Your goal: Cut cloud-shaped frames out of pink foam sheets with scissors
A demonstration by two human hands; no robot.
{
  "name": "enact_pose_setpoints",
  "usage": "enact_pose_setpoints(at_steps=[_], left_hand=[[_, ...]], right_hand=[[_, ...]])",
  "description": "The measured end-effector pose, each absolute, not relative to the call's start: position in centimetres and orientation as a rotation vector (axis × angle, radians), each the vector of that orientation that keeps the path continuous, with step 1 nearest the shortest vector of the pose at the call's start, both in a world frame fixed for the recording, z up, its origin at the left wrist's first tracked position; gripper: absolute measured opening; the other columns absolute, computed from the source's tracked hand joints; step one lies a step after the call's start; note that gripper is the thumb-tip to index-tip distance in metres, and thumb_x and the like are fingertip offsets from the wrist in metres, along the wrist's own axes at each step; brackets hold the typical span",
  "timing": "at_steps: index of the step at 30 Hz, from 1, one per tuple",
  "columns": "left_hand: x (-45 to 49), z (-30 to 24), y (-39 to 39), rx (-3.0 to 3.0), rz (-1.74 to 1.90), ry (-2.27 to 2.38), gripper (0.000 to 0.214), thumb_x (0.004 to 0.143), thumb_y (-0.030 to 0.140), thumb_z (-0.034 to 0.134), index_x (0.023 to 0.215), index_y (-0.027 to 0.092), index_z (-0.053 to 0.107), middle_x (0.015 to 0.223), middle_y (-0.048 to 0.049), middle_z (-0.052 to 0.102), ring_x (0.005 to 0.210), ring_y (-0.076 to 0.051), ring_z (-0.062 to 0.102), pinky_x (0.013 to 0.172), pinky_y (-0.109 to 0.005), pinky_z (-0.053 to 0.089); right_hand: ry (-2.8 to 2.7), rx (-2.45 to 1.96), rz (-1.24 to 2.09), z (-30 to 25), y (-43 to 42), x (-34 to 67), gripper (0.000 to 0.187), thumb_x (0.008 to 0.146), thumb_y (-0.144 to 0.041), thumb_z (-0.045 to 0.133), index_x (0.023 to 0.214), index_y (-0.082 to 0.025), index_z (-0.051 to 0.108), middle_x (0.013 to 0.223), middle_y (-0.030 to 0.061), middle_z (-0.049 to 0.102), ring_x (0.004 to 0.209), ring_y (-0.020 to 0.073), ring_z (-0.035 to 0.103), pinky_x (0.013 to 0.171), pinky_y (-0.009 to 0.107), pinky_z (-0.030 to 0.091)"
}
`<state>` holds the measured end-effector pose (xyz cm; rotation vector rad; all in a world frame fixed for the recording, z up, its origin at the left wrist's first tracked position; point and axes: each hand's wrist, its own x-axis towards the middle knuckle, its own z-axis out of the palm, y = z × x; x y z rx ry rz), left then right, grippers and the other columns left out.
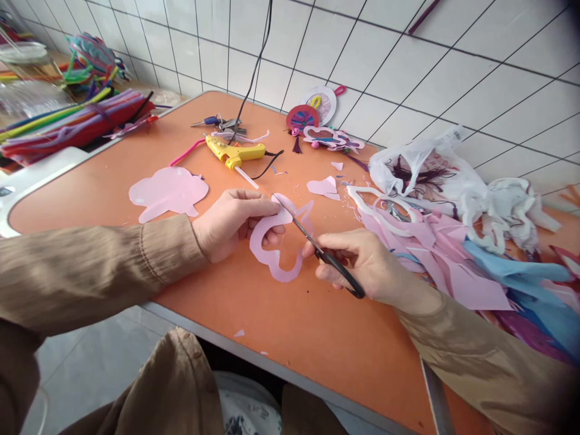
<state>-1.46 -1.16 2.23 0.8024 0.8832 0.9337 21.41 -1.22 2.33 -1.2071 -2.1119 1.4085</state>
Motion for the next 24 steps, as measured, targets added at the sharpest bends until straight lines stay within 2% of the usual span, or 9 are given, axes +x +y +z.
enact_pose_setpoints(at_steps=[8,11,15,24], left_hand=[[-1.4,2.6,-0.8,0.765,0.869,0.855,0.035,0.089,0.011,0.055,0.057,0.008,0.068,0.054,-0.0079,0.062,0.042,-0.013,0.059,0.045,-0.022,0.049],[-1.6,2.5,-0.9,0.792,0.869,0.854,0.034,0.088,0.009,0.054,0.057,0.008,0.067,0.054,-0.0076,0.063,0.042,-0.013,0.060,0.046,-0.022,0.049],[-1.8,2.1,-0.9,0.824,0.889,0.830,0.028,0.089,0.012,0.062,0.062,0.009,0.070,0.057,-0.0069,0.067,0.045,-0.014,0.063,0.049,-0.023,0.052],[-1.9,1.5,-0.8,0.857,0.877,0.779,0.021,0.086,0.019,0.074,0.067,0.010,0.073,0.065,-0.0069,0.072,0.055,-0.015,0.069,0.057,-0.025,0.056]], right_hand=[[-1.986,-1.243,1.597,1.4,-1.0,22.0,0.048,0.070,-0.058,0.087,0.085,-0.017,0.069,0.058,-0.0044,0.053,0.048,0.0094,0.049,0.046,0.024,0.044],[-1.983,-1.168,1.643,0.9,-0.9,22.3,0.049,0.071,-0.059,0.087,0.089,-0.017,0.069,0.057,-0.0053,0.052,0.046,0.0086,0.050,0.046,0.022,0.042],[-1.957,-1.121,1.674,1.1,-1.2,22.3,0.052,0.073,-0.063,0.085,0.090,-0.017,0.068,0.060,-0.0045,0.054,0.050,0.0081,0.051,0.049,0.021,0.041],[-1.922,-1.075,1.732,0.4,-0.6,22.7,0.060,0.071,-0.070,0.084,0.094,-0.017,0.067,0.065,-0.0040,0.055,0.050,0.0090,0.054,0.048,0.022,0.051]])
